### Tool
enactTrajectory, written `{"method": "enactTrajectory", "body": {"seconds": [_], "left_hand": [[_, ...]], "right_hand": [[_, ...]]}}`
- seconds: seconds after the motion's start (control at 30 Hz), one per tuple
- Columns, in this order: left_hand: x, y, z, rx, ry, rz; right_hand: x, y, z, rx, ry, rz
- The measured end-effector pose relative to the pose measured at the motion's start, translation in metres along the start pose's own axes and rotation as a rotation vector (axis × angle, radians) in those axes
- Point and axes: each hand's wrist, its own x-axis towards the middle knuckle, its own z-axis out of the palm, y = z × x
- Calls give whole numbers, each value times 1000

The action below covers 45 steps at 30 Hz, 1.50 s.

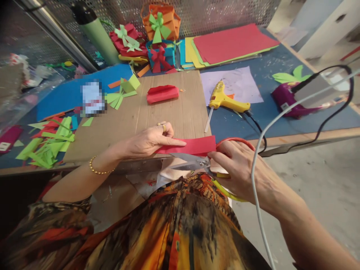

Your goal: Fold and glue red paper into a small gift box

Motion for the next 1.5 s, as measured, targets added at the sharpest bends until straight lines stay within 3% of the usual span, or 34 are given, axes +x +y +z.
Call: {"method": "enactTrajectory", "body": {"seconds": [0.27, 0.53, 0.67, 0.8, 0.97, 1.17, 1.5], "left_hand": [[-2, 0, 1, 22, 56, 26], [-3, 13, -4, 200, 0, -38], [-3, 22, 5, 312, 68, -94], [2, 35, 22, 567, 164, -95], [10, 49, 37, 790, 197, -80], [11, 49, 35, 685, 236, -86], [14, 45, 28, 545, 200, -134]], "right_hand": [[-33, 3, -22, -49, 23, 77], [-52, -2, -36, -136, 24, 167], [-55, -3, -36, -152, 36, 187], [-53, -7, -35, -132, 37, 210], [-56, -12, -36, -111, 44, 241], [-62, -12, -39, -203, 56, 246], [-57, -13, -43, -207, 111, 215]]}}
